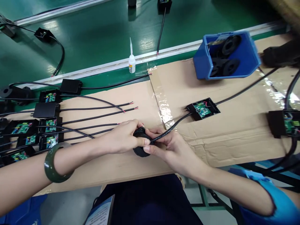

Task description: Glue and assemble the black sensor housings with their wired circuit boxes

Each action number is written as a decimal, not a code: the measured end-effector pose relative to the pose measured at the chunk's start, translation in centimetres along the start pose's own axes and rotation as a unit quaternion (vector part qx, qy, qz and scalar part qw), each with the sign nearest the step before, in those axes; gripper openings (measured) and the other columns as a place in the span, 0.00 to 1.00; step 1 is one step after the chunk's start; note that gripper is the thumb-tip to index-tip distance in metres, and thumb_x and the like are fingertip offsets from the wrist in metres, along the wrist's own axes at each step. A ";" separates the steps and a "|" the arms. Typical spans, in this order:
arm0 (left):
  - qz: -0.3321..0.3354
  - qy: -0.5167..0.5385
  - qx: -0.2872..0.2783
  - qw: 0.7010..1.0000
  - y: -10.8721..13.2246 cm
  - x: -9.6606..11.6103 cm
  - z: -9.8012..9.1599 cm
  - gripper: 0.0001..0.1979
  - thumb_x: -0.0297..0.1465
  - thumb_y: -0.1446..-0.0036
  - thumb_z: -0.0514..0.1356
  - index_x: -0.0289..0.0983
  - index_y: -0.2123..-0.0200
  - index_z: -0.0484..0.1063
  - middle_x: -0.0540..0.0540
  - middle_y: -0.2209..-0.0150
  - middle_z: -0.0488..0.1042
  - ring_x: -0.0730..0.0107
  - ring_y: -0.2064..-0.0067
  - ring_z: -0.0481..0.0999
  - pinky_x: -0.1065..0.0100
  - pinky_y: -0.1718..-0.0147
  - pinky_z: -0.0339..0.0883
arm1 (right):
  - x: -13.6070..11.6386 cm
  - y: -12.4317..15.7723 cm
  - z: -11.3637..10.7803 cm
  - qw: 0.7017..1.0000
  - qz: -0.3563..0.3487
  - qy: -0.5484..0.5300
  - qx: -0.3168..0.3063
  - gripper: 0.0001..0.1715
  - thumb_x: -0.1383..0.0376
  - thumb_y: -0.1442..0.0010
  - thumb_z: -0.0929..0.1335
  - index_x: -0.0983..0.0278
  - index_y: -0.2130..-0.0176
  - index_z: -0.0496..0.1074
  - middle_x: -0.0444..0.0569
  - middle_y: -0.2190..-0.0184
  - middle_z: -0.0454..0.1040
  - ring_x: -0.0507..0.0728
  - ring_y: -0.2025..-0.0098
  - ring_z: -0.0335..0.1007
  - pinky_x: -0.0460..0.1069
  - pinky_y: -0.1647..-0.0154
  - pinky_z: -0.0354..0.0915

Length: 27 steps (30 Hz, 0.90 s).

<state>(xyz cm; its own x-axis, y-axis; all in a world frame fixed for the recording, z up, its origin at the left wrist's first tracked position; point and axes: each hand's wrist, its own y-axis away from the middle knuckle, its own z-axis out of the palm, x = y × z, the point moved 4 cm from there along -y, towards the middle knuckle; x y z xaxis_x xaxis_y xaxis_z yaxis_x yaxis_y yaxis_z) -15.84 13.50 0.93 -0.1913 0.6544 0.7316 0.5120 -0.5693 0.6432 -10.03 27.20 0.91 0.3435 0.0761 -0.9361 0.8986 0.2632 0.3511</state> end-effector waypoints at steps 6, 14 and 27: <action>0.035 -0.009 -0.004 0.999 0.2 -0.3 0.0 0.23 0.40 0.48 0.61 0.35 0.51 0.68 0.40 0.51 0.73 0.57 0.49 0.72 0.60 0.51 0.67 | 0.3 0.0 0.0 0.999 -0.006 0.029 -0.030 0.15 0.54 0.43 0.71 0.62 0.72 0.76 0.49 0.58 0.75 0.60 0.48 0.68 0.54 0.39 0.59; 0.028 -0.039 0.027 0.998 0.6 -0.4 0.2 0.27 0.40 0.49 0.61 0.32 0.48 0.67 0.38 0.52 0.74 0.58 0.50 0.72 0.61 0.51 0.67 | -1.9 2.5 -7.3 0.949 -0.047 0.300 -0.082 0.22 0.53 0.34 0.62 0.64 0.68 0.76 0.48 0.70 0.76 0.57 0.66 0.73 0.50 0.64 0.68; -0.010 -0.073 0.070 0.995 0.5 0.7 0.3 0.25 0.38 0.50 0.63 0.32 0.50 0.69 0.38 0.52 0.74 0.55 0.52 0.73 0.59 0.52 0.67 | 2.7 2.2 -23.3 0.868 -0.089 0.466 0.151 0.18 0.52 0.37 0.66 0.58 0.52 0.74 0.57 0.48 0.70 0.55 0.63 0.73 0.55 0.56 0.65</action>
<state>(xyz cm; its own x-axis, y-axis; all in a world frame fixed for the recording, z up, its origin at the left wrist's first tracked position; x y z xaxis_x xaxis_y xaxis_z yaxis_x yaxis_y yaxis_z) -15.48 13.76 1.72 -0.0841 0.7367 0.6710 0.6234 -0.4864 0.6122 -13.49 50.37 -1.39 -0.0507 0.8410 -0.5387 0.9936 0.0972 0.0583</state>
